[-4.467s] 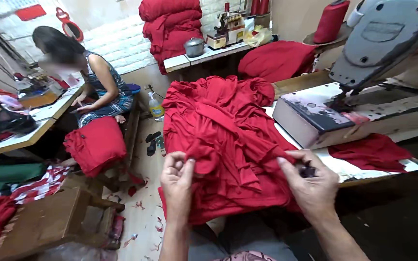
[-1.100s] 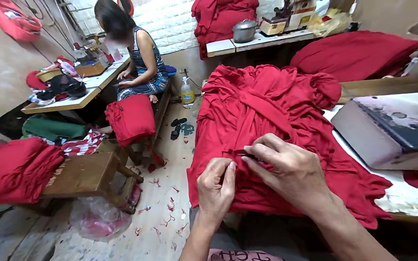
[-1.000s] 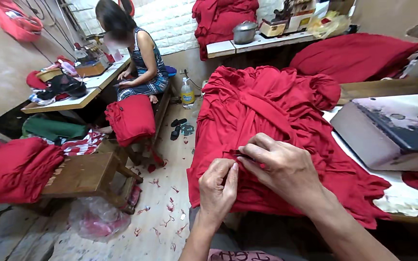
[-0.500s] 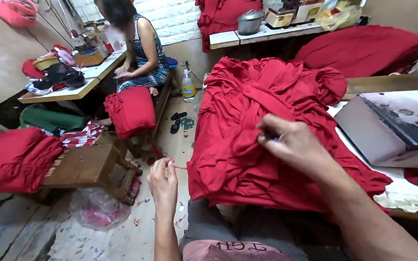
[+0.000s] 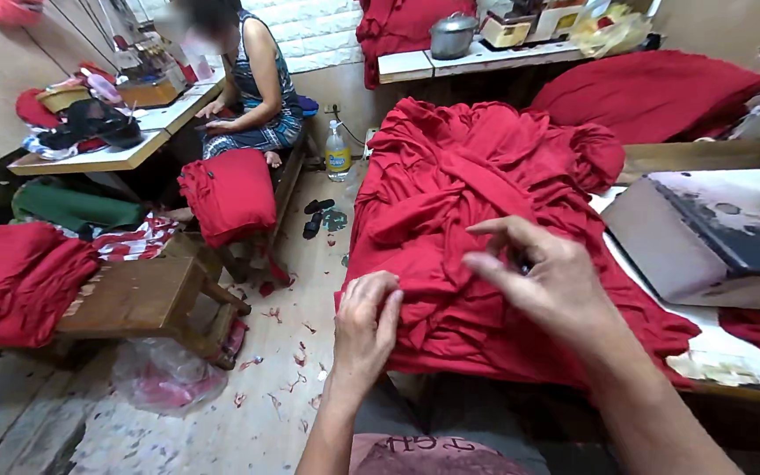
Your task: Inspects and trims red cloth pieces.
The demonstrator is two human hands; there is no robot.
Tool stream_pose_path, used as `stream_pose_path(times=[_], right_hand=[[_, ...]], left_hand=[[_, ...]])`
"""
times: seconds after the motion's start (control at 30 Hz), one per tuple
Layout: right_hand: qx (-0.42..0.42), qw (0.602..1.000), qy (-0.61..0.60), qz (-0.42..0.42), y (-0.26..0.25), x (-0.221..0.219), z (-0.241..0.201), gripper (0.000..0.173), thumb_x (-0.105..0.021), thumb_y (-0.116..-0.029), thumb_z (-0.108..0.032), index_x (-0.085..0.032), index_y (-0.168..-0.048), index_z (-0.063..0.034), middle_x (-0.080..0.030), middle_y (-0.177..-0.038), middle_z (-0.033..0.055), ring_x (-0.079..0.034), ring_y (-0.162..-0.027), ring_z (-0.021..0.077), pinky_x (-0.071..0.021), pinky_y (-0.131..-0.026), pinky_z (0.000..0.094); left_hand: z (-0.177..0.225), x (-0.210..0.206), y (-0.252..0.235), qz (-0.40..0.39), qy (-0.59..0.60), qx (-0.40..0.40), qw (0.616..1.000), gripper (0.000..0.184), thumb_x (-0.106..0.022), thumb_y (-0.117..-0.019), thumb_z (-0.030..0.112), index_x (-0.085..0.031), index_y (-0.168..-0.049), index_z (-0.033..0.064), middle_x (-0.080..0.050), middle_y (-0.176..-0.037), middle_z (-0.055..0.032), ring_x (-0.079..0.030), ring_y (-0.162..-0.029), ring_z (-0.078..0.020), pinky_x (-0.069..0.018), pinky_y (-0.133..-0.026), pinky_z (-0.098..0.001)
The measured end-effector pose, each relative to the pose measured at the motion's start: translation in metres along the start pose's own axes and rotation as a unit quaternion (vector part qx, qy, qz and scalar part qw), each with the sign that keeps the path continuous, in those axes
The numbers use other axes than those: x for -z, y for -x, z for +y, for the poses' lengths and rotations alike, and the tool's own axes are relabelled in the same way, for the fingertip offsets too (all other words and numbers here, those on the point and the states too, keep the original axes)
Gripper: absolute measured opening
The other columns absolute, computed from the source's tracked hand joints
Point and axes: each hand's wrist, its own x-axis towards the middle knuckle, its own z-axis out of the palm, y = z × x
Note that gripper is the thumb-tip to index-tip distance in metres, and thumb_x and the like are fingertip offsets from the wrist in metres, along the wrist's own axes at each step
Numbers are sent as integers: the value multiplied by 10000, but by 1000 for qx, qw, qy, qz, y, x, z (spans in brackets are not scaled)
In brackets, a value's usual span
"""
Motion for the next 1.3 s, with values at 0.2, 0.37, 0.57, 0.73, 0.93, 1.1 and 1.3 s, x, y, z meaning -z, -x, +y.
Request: stream_pose_path(times=[0.2,0.37,0.57,0.73,0.93,1.1,1.3], right_hand=[[-32,998,48,-5,34,-13,9,355,-648,-927,-250,-627,-1214,-40,-657,-853,91,-642,-719,244,-534,-643,468],[50,993,-49,93,32,-23,-10,252,-601,-1001,-237,-697,-1050,-9,-647,-839,31,-530,-705,-35,-433,-645,114],[139,984,-104,38,32,-55,-38,177,-606,-985,-154,-718,-971,-18,-650,-844,67,-544,-694,12,-439,-632,115],[139,984,-113,8,35,-71,-48,193,-638,-926,-117,-718,-1077,-27,-687,-961,101,-596,-727,63,-488,-643,157],[96,967,-235,-18,40,-80,-56,255,-636,-982,-184,-704,-1098,33,-699,-940,66,-576,-750,-21,-477,-712,107],[123,983,-135,-1,47,-83,-55,175,-588,-985,-113,-728,-939,-18,-714,-838,82,-653,-720,67,-518,-672,162],[96,980,-173,-13,50,-87,-54,242,-599,-1012,-184,-655,-857,-7,-614,-715,72,-581,-625,81,-475,-581,194]], left_hand=[[3,10,-15,121,393,272,870,179,-418,-1063,24,-586,-1004,44,-645,-746,19,-649,-676,-30,-569,-655,-201],[-2,12,-15,134,456,301,827,238,-381,-1081,52,-604,-998,45,-655,-758,5,-653,-687,-31,-563,-661,-190],[2,17,-5,156,606,381,681,308,-309,-1106,152,-604,-1113,64,-692,-880,-50,-700,-820,-106,-590,-742,-259],[13,25,-6,169,645,412,621,383,-270,-1113,207,-601,-957,94,-680,-778,-34,-694,-716,-97,-586,-660,-244],[7,13,-3,189,615,433,631,350,-288,-1107,192,-590,-980,69,-667,-776,-49,-686,-727,-117,-590,-679,-272],[-23,10,15,141,279,251,916,226,-494,-1033,48,-491,-1235,-53,-653,-1104,-90,-652,-947,-94,-549,-853,-272],[-16,55,27,-189,246,27,950,587,-713,-916,253,-526,-1348,-98,-664,-1257,-92,-623,-994,-34,-517,-843,-226]])
